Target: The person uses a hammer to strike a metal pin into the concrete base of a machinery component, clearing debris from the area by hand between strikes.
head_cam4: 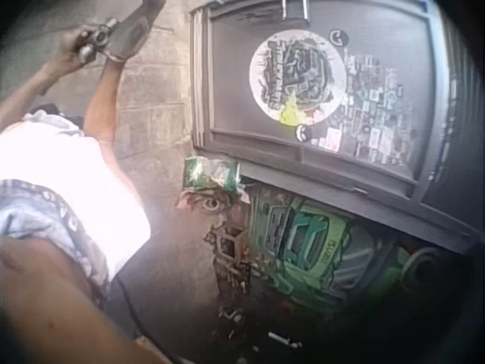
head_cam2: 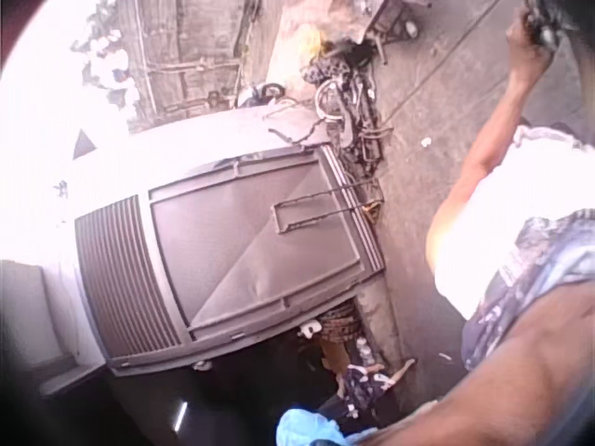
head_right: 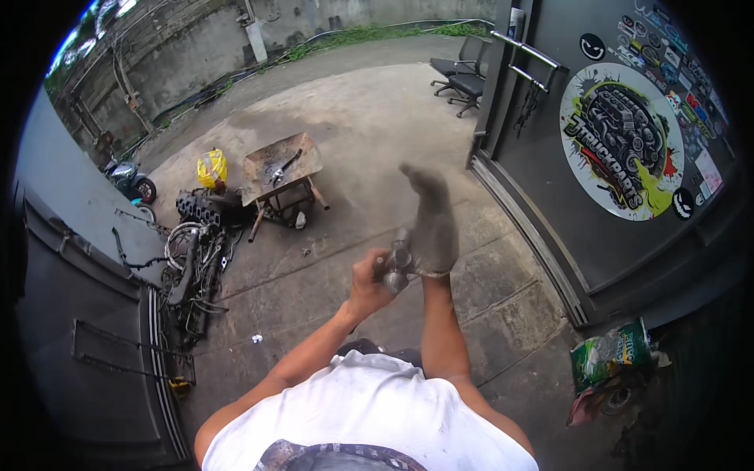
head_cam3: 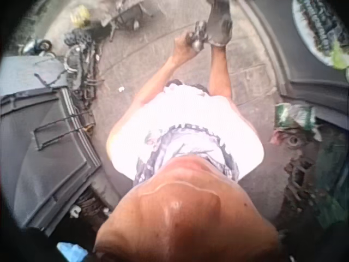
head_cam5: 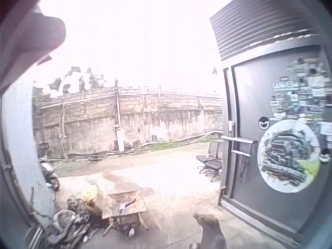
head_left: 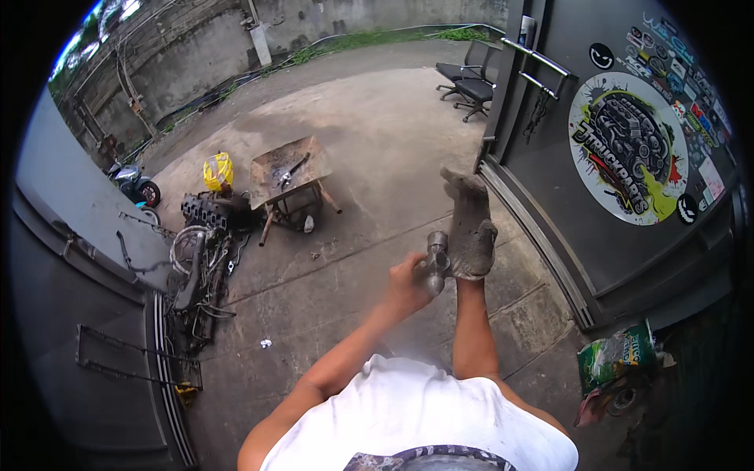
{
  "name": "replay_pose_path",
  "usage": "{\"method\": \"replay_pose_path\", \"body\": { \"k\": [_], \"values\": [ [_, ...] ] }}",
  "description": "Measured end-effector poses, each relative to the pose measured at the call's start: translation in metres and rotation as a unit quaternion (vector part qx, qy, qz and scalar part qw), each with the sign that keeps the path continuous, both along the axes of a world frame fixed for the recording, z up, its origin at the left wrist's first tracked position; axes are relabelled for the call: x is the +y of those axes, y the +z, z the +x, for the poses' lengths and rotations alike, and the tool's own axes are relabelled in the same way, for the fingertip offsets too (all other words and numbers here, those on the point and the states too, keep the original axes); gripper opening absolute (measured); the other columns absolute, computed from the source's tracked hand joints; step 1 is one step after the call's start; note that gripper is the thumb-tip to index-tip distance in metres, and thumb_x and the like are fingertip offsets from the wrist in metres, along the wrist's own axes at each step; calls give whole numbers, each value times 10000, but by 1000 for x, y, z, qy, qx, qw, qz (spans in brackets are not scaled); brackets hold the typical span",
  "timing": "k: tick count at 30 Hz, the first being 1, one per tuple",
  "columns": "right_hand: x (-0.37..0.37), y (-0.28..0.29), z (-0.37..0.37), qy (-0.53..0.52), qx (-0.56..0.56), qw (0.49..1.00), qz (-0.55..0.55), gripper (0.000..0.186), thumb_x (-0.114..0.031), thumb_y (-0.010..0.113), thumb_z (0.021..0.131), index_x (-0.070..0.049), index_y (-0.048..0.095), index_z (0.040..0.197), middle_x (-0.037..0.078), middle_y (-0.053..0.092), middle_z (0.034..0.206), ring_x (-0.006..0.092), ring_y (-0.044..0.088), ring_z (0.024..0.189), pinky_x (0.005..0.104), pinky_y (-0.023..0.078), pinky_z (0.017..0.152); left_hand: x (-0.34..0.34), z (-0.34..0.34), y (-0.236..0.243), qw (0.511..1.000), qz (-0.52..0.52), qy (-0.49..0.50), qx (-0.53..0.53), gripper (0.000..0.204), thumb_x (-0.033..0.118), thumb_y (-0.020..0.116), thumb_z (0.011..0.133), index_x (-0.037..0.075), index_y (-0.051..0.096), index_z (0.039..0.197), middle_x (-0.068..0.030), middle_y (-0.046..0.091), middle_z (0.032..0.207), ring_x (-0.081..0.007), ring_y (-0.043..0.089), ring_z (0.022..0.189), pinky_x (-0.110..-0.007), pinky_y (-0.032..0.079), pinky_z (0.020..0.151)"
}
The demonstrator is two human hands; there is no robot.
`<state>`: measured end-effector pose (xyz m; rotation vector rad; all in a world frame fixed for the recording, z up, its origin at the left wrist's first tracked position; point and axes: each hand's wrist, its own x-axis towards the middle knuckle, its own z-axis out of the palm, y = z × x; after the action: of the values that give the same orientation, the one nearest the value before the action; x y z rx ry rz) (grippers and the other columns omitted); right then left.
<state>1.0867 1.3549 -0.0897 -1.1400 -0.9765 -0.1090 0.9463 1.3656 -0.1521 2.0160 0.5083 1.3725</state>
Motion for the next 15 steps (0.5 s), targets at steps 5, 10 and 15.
{"method": "replay_pose_path", "body": {
  "k": [5, 10, 15],
  "values": [
    [119, -21, 136, 258, 149, 955, 1, 712, -588, 492, 894, 24, 529, 1255, 133, 618, 932, 268, 615, 957, 336, 483, 800, 130, 124, 19, 987, -56, -103, 114, 379, 42, 779, 723, 27, 554, 1028, -141, 695, 774, -189, 697, 673, -311, 520, 606],
    [278, -39, 269, 445, 334, 822, 117, 790, -649, 629, 819, 18, 549, 1234, 126, 630, 1041, 246, 592, 959, 396, 494, 907, 309, 258, -22, 987, -19, -147, 67, 365, 45, 772, 718, 28, 551, 1008, -131, 686, 756, -199, 693, 664, -319, 527, 607],
    [500, -43, 360, 684, 274, 589, 331, 971, -820, 504, 780, -47, 528, 1368, 201, 321, 1538, 496, 180, 1431, 602, 374, 1097, 503, 357, -44, 990, -40, -123, 52, 352, 26, 768, 709, 26, 555, 990, -103, 682, 742, -159, 674, 651, -290, 521, 602]
  ]
}}
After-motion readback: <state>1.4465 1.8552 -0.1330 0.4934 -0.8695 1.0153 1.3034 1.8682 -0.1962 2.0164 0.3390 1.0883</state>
